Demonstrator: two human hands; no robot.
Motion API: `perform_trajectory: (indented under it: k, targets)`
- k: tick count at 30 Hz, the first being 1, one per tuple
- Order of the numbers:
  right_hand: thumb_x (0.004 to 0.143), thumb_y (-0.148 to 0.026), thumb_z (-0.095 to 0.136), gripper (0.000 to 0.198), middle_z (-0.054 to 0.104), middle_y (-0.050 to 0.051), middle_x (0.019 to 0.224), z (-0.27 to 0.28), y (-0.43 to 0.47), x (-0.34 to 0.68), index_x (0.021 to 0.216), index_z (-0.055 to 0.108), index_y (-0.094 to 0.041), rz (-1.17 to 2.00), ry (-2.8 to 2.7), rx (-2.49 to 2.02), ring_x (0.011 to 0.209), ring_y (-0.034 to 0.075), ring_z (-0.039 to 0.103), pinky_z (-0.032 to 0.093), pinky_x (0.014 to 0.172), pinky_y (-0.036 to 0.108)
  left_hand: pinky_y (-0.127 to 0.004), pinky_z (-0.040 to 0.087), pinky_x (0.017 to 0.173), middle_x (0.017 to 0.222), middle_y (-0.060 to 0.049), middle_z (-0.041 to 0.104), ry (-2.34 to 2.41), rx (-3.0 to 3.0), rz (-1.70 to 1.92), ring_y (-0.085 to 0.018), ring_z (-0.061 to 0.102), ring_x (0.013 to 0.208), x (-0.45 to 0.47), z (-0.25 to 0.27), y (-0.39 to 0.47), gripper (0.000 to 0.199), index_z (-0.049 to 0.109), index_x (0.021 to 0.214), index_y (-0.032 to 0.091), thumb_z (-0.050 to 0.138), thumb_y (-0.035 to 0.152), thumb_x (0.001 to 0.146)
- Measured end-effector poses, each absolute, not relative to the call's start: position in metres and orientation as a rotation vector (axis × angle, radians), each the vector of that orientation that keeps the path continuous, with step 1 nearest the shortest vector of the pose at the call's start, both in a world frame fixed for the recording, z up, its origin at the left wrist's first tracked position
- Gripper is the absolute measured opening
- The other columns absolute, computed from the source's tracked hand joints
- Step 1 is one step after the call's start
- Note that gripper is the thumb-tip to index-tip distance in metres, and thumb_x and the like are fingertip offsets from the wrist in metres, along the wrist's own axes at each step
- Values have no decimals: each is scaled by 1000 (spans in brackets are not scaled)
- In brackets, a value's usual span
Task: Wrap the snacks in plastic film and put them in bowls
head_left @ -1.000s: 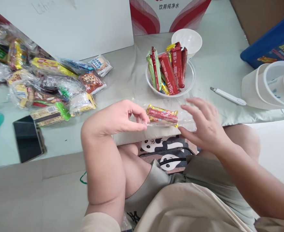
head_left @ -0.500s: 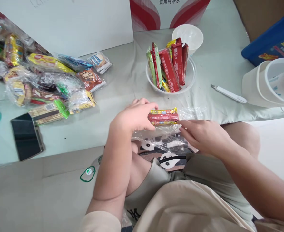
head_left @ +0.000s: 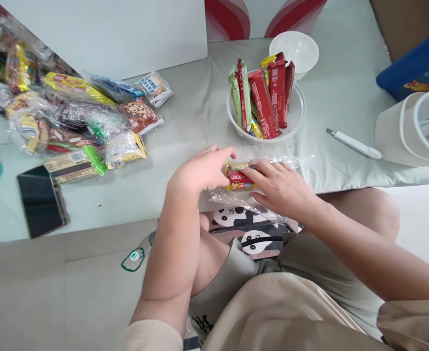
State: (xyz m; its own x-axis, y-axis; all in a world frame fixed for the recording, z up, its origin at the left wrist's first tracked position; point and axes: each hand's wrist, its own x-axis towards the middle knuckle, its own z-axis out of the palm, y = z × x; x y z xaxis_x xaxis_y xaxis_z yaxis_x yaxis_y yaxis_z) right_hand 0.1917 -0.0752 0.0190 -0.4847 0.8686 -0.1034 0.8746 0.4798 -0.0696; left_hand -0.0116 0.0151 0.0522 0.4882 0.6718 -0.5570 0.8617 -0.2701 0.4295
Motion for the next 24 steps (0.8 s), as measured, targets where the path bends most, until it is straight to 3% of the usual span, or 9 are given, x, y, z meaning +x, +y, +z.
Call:
perform_trajectory:
  k: [4,10,16,20,24]
  targets:
    - [93,-24,58,55,65,16,136,21,-66,186,148,51,-18,-197,2536,1618,111,34,67,46,90,45,-31,44,75,105,-6,72,1365,1943,-246,-21,64,87,-18,45,21,38,67,119,22,49,13,87]
    - [90,-31,58,41,64,17,115,20,-59,176,128,58,-14,-214,2492,1632,99,33,62,42,85,42,-31,37,66,81,-3,68,1376,1934,87,-16,54,71,-20,47,24,20,64,78,18,46,10,83]
    - [92,-47,56,43,65,15,108,6,-70,192,123,53,-17,-451,2780,1780,93,30,64,50,76,40,-29,34,61,68,1,62,1270,1840,291,-13,50,63,-27,59,22,19,60,72,19,46,9,79]
    - [86,-33,59,48,71,14,111,3,-78,201,131,50,-18,-459,2906,1847,98,30,69,56,79,40,-29,33,59,67,2,61,1258,1793,296,-12,47,60,-30,63,21,19,59,71,18,45,8,78]
    - [83,-24,59,56,73,13,115,6,-84,203,138,51,-18,-269,2948,1871,99,29,72,59,76,39,-29,33,59,65,2,59,1323,1783,344,-12,46,59,-30,65,21,19,59,72,19,45,8,78]
